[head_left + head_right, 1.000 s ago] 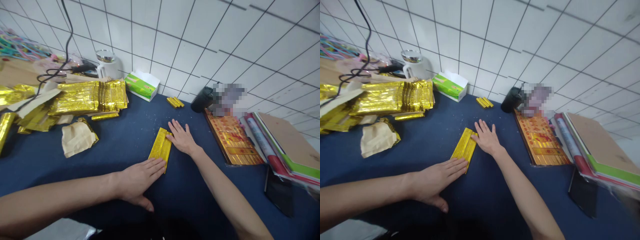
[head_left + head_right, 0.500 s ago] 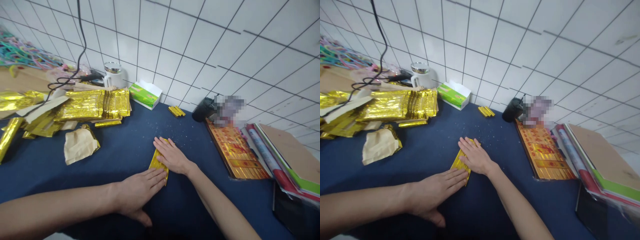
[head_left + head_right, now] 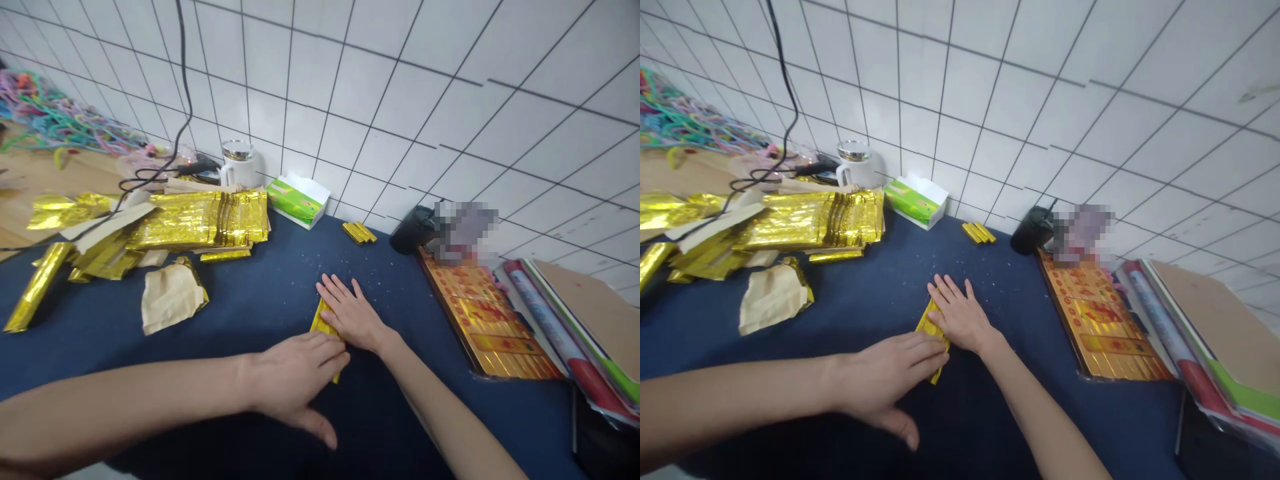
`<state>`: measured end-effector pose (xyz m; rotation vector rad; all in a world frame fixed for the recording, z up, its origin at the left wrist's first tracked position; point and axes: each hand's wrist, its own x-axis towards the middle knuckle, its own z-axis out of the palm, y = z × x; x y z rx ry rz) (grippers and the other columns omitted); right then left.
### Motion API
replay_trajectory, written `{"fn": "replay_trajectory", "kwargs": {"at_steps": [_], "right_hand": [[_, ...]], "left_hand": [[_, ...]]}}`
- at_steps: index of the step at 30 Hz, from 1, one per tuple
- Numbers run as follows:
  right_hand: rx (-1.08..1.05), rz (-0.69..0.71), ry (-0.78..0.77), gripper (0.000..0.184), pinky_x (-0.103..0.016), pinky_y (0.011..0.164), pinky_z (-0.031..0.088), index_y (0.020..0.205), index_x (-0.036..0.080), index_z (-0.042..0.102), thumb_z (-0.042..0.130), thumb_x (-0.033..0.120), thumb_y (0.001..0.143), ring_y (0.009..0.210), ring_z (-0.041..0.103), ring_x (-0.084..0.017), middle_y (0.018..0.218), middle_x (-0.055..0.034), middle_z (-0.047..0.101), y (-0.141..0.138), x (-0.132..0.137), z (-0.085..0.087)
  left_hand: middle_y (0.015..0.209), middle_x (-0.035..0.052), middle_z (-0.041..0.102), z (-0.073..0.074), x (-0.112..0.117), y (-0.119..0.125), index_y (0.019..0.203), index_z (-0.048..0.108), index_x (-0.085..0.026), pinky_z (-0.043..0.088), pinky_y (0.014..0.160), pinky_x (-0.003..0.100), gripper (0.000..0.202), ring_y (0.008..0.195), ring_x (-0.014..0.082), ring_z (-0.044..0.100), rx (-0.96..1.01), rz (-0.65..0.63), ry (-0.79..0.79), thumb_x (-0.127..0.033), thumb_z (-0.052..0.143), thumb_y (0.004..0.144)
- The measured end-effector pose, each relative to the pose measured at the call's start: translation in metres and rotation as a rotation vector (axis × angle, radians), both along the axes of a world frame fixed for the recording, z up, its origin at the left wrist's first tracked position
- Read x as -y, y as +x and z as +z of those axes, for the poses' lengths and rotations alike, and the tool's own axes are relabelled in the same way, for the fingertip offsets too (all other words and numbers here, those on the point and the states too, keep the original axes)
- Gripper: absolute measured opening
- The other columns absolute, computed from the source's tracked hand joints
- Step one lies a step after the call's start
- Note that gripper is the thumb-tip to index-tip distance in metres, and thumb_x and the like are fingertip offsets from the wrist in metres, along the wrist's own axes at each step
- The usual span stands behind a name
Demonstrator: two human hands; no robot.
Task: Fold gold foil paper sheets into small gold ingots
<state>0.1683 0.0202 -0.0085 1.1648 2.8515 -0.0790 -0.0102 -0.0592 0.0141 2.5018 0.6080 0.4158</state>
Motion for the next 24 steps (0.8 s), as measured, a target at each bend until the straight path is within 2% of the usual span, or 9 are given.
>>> {"fn": "replay_trajectory", "kwargs": {"at_steps": [2, 5, 9, 13, 19, 21, 24], "right_hand": [[0.0, 0.007, 0.007, 0.053, -0.057, 0.104, 0.017, 0.141, 0.02, 0.021, 0.02, 0.043, 0.092, 0.136, 0.015, -0.024, 0.148, -0.0072, 0.019, 0.0, 0.0, 0.0], [-0.006, 0.014, 0.016, 0.053, -0.057, 0.104, 0.017, 0.141, 0.02, 0.021, 0.021, 0.042, 0.092, 0.135, 0.015, -0.024, 0.148, -0.0075, 0.02, 0.001, 0.0, -0.001], [-0.002, 0.002, 0.018, 0.053, -0.057, 0.104, 0.017, 0.141, 0.02, 0.021, 0.021, 0.042, 0.093, 0.135, 0.015, -0.024, 0.148, -0.0069, 0.019, 0.0, 0.001, -0.001], [0.004, -0.005, 0.008, 0.054, -0.058, 0.104, 0.017, 0.141, 0.02, 0.02, 0.019, 0.044, 0.092, 0.136, 0.014, -0.024, 0.148, -0.0062, 0.018, 0.0, 0.001, 0.001], [0.003, -0.007, -0.002, 0.055, -0.058, 0.104, 0.015, 0.141, 0.02, 0.019, 0.017, 0.045, 0.092, 0.136, 0.014, -0.024, 0.149, -0.006, 0.017, -0.001, 0.002, 0.001], [-0.004, -0.007, -0.003, 0.055, -0.058, 0.104, 0.015, 0.141, 0.02, 0.019, 0.017, 0.046, 0.092, 0.136, 0.013, -0.024, 0.149, -0.0059, 0.017, 0.0, 0.002, 0.001], [-0.009, -0.005, -0.006, 0.056, -0.058, 0.104, 0.015, 0.141, 0.02, 0.019, 0.017, 0.046, 0.092, 0.136, 0.013, -0.024, 0.149, -0.0057, 0.016, 0.0, 0.001, -0.001]], "left_hand": [[0.127, 0.0203, 0.05, -0.002, -0.008, 0.004, 0.125, 0.045, -0.005, 0.028, 0.105, 0.04, 0.081, 0.122, 0.0309, 0.042, 0.0, -0.049, 0.026, -0.064, 0.054, 0.07], [0.134, 0.022, 0.041, -0.008, -0.01, 0.003, 0.129, 0.041, -0.001, 0.019, 0.11, 0.038, 0.084, 0.13, 0.0303, 0.029, -0.033, -0.129, 0.025, -0.062, 0.053, 0.072], [0.144, 0.0207, 0.022, -0.013, -0.001, -0.005, 0.137, 0.025, 0.0, 0.012, 0.111, 0.038, 0.095, 0.134, 0.0293, 0.017, -0.071, -0.135, -0.058, -0.063, 0.052, 0.072], [0.146, 0.0185, 0.015, -0.012, 0.01, -0.01, 0.14, 0.019, -0.003, 0.009, 0.112, 0.039, 0.097, 0.135, 0.0286, 0.011, -0.101, -0.164, -0.107, -0.061, 0.055, 0.071], [0.147, 0.0199, 0.008, -0.011, 0.033, -0.018, 0.141, 0.011, -0.003, 0.008, 0.112, 0.043, 0.099, 0.135, 0.0305, 0.008, -0.126, -0.216, -0.131, -0.054, 0.059, 0.071], [0.146, 0.0204, 0.009, -0.006, 0.036, -0.019, 0.141, 0.014, -0.003, 0.008, 0.112, 0.043, 0.097, 0.135, 0.0311, 0.01, -0.125, -0.206, -0.144, -0.054, 0.058, 0.072], [0.146, 0.0193, 0.016, 0.007, 0.031, -0.018, 0.14, 0.019, -0.004, 0.016, 0.111, 0.041, 0.094, 0.134, 0.0301, 0.017, -0.081, -0.15, -0.167, -0.058, 0.056, 0.072]]}}
